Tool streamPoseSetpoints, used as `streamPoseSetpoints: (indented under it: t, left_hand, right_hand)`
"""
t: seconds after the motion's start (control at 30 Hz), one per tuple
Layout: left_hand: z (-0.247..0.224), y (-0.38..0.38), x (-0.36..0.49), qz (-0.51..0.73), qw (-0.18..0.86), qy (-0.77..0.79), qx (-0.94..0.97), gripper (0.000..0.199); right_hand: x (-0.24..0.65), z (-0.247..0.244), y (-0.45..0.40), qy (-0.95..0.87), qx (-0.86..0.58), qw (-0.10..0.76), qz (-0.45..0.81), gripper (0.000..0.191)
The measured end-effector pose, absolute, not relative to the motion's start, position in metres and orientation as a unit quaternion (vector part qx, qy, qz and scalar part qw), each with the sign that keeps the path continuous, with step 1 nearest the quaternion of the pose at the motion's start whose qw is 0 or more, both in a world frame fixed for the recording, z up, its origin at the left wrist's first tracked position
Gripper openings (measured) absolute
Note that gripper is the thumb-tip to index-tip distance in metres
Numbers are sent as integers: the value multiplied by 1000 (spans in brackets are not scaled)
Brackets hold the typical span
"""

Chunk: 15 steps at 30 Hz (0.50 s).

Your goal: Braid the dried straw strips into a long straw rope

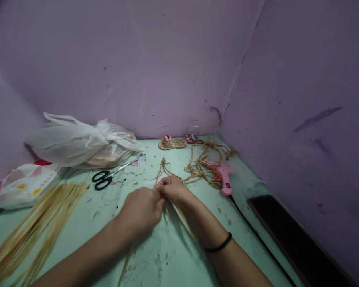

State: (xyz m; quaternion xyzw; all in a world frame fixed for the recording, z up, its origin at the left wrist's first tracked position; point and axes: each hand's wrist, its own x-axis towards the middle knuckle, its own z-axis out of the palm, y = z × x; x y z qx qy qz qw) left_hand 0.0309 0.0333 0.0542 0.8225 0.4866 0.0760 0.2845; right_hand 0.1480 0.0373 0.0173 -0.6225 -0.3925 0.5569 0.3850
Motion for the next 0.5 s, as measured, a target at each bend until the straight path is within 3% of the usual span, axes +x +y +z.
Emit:
streamPoseSetpoints:
  t: [0.07,0.17,0.27,0.37,0.5]
  left_hand:
    - [61,51,25,137,298,523,787,18]
    - [59,70,21,127,520,554,638,19]
    - [48,76,22,89,704,487,509,10]
    - [38,80,21,101,746,463,469,7]
    - [34,90,14,69,798,419,427,17]
  right_hand:
    - [150,16,37,-399,-611,386,563,12]
    - [153,15,37,-419,-591,392,567,8]
    - [155,13,38,-434,-577,389,572,6]
    - [157,13,39,-457,-578,381,559,8]
    - [160,14,39,-483,-580,368,543,10]
